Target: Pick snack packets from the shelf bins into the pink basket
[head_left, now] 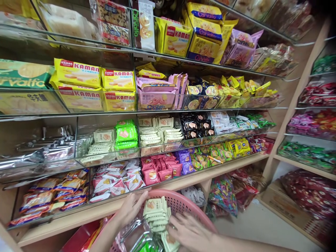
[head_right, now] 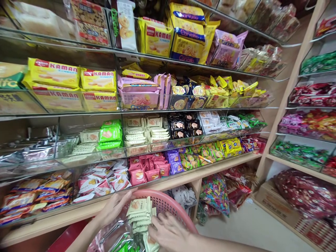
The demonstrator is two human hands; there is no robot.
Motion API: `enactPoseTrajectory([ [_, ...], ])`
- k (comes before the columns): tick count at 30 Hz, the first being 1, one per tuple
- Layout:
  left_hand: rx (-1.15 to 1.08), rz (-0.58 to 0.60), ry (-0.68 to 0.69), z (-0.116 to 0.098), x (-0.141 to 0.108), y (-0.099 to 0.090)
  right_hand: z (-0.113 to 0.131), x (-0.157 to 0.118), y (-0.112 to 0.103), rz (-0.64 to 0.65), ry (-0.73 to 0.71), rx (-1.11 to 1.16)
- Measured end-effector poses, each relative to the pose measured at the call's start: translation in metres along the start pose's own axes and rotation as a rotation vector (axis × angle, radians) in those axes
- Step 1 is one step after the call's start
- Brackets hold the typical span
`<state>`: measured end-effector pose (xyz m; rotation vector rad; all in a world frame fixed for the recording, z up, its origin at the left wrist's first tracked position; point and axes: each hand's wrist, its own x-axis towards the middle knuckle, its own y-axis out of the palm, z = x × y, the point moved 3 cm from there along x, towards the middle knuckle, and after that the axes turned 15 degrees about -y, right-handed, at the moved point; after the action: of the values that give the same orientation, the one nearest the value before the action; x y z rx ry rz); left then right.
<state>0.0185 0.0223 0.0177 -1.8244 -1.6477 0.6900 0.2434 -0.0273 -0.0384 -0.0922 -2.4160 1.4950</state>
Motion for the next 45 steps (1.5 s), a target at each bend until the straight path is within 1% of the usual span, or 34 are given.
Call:
enactPoseTrajectory([
  [7, -0.035, 0.013, 0.017, 0.0, 0.0, 0.0, 0.002, 0.001, 0.006, -0.002, -0.024, -0.016],
  [13, -0.072, 0.066, 0.037, -0.004, -0.001, -0.001, -0.006, 0.004, 0.006, 0.095, 0.032, 0.057],
  [15, -0.069, 0.059, 0.031, -0.002, -0.001, -0.001, -0.007, 0.003, 0.006, 0.106, 0.033, 0.067],
  [19, -0.063, 0.031, 0.025, -0.001, 0.0, -0.001, -0.002, -0.001, 0.007, 0.078, 0.016, 0.047],
  [21, -0.063, 0.043, 0.027, -0.003, -0.002, -0.001, -0.002, -0.001, 0.004, 0.072, 0.01, 0.057],
  [23, -0.068, 0.058, 0.034, -0.006, -0.003, -0.003, -0.007, 0.002, -0.009, 0.063, 0.013, 0.1],
  [25, -0.07, 0.067, 0.042, -0.008, -0.005, -0.004, -0.023, 0.009, -0.035, 0.041, 0.029, 0.142],
  [27, -0.065, 0.062, 0.043, -0.009, -0.005, -0.004, -0.051, 0.017, -0.072, 0.01, 0.075, 0.116],
  [28, -0.061, 0.062, 0.043, -0.009, -0.005, -0.004, -0.069, 0.021, -0.092, -0.026, 0.104, 0.084],
  [30, -0.055, 0.059, 0.043, -0.009, -0.005, -0.004, -0.109, 0.028, -0.131, -0.139, 0.139, 0.003],
  [32, -0.057, 0.052, 0.044, -0.01, -0.004, -0.004, -0.149, 0.034, -0.161, -0.238, 0.185, -0.088],
  [33, -0.06, 0.053, 0.042, -0.01, -0.004, -0.004, -0.168, 0.037, -0.172, -0.275, 0.201, -0.12],
  [35, -0.06, 0.061, 0.031, -0.01, -0.004, -0.004, -0.199, 0.042, -0.183, -0.31, 0.231, -0.169],
  [38, -0.037, 0.058, 0.019, -0.008, -0.004, -0.005, -0.23, 0.051, -0.183, -0.261, 0.23, -0.186],
  [41, -0.001, 0.039, -0.001, -0.006, -0.005, -0.005, -0.244, 0.056, -0.175, -0.168, 0.192, -0.204],
  [45, 0.002, 0.03, -0.014, -0.006, -0.005, -0.006, -0.25, 0.058, -0.172, -0.081, 0.176, -0.301],
])
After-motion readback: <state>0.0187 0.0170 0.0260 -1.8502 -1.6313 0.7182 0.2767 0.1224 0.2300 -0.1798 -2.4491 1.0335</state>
